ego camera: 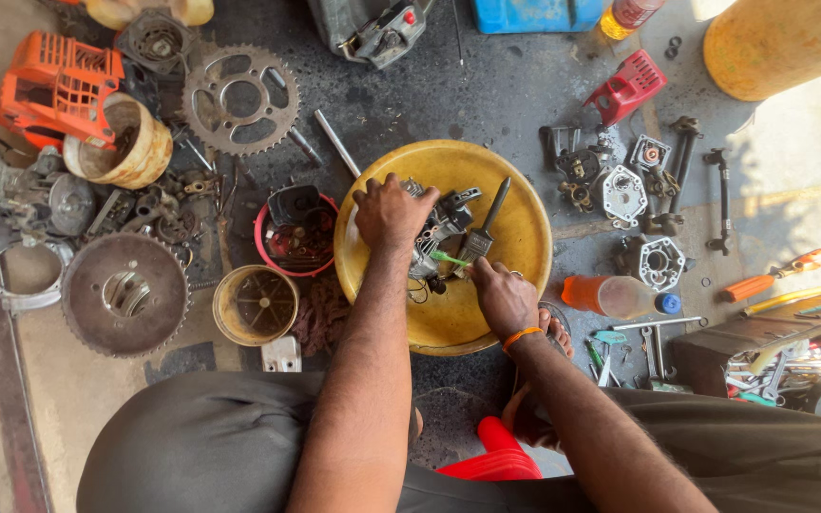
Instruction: The person sits on a low stool and washes a small engine in a yellow basin. They pour orange liquid from a plastic bottle over the engine, then scrub the engine with a brush, turning it to clean different sides, and pour more liquid over it again near the end.
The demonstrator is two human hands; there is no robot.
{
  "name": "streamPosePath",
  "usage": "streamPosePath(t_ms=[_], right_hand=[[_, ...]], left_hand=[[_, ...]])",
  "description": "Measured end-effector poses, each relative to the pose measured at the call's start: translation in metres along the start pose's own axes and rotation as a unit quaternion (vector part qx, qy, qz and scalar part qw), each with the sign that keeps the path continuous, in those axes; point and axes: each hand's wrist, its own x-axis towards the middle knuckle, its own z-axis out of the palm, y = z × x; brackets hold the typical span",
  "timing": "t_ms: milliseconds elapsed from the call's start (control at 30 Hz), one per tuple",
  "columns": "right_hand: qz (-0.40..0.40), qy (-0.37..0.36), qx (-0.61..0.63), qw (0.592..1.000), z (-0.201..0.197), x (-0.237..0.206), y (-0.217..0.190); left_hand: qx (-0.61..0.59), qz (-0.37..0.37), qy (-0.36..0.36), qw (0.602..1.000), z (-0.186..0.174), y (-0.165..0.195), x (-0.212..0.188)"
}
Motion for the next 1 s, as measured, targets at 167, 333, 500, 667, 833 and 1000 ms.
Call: streamPosePath(t_ms=[167,333,500,667,833,1000], right_hand=[[-0.009,0.066,-0.071,0.995,0.009,-0.008,-0.007],[0.093,-0.148,0.160,0.971,0.015,0.013,0.010],[0.086,-0.242,0.197,0.946,0.019,0.017,0.027],[0.113,-0.121,0.197,0.966,0.025,0.005,0.017],[0.166,-0.100,0.241,0.951,0.029,-0.003,-0.007],[0.096,-0.030,0.015,0.995,0.014,-0.008,-0.021]], left_hand=[[0.010,-0.003,0.003,1.000,0.003,-0.001,0.001],[0.003,-0.005,0.009,1.000,0.004,-0.012,0.009],[-0.007,-0.021,0.015,1.000,0.004,-0.013,0.011],[-0.007,-0.024,0.004,1.000,0.005,-0.008,0.010],[-0.002,-0.055,0.025,0.998,0.006,-0.009,0.007],[-0.014,-0.061,0.003,0.998,0.003,-0.012,0.006]])
